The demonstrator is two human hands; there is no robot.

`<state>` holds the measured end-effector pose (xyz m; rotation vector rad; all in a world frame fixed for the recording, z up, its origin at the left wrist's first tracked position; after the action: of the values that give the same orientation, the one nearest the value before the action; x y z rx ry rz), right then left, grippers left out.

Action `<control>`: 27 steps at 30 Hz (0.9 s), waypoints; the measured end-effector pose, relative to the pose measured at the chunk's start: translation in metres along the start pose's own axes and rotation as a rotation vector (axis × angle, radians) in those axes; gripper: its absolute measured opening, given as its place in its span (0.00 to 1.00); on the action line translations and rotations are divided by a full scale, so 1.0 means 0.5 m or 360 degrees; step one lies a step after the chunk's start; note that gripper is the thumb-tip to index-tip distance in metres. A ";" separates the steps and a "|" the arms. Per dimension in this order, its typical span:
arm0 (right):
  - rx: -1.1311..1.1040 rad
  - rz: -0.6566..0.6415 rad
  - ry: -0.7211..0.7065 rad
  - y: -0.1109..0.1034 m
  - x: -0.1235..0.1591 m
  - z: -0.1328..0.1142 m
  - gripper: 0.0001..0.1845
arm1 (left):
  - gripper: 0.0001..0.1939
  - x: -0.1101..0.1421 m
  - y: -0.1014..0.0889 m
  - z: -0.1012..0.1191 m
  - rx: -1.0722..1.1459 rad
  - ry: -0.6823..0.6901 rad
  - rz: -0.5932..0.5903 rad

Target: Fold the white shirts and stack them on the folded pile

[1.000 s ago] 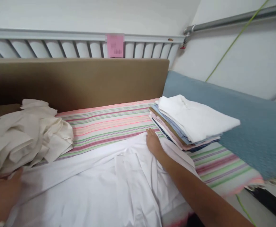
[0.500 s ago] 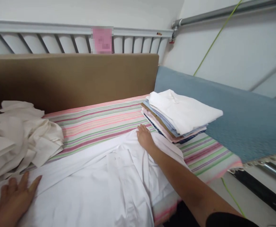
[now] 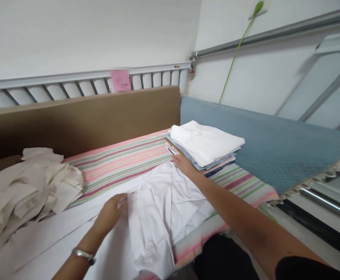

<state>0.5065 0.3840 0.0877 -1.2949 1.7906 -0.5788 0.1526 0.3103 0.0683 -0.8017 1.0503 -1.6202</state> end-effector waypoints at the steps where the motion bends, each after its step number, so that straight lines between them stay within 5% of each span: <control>1: -0.0011 -0.0014 -0.0013 -0.018 0.013 0.000 0.17 | 0.21 -0.013 0.019 0.044 -0.0021 0.0061 -0.0052; 5: -0.0033 -0.0089 -0.0149 -0.039 0.065 -0.011 0.17 | 0.22 -0.053 0.056 0.143 -0.0295 0.0128 -0.0155; 12: 0.0114 -0.0414 -0.0452 0.074 0.069 -0.037 0.26 | 0.22 -0.090 0.067 0.161 -0.0482 0.0039 -0.0235; 17: 0.0142 -0.0599 -0.0472 0.131 0.047 -0.022 0.33 | 0.05 -0.090 0.056 0.181 -0.0432 0.0061 -0.0298; 22: 0.0143 -0.0670 -0.0438 0.135 0.042 -0.003 0.34 | 0.08 0.000 -0.071 0.176 0.0311 0.0194 -0.0163; 27: 0.0046 -0.0799 -0.0393 0.127 0.028 0.007 0.36 | 0.18 0.145 -0.250 -0.020 0.0880 -0.0378 0.0362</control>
<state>0.4730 0.3945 0.0328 -1.7269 1.2524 -0.6763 0.0758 0.2581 0.1794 -0.4654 0.4662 -1.4735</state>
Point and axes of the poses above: each hand's wrist, its own x-axis away from the middle knuckle, its own y-axis out of the palm, z = x × y, the point moved 6 cm from there along -x, towards the middle knuckle, and after that the axes turned 1 degree about z, right-handed, at the moved point
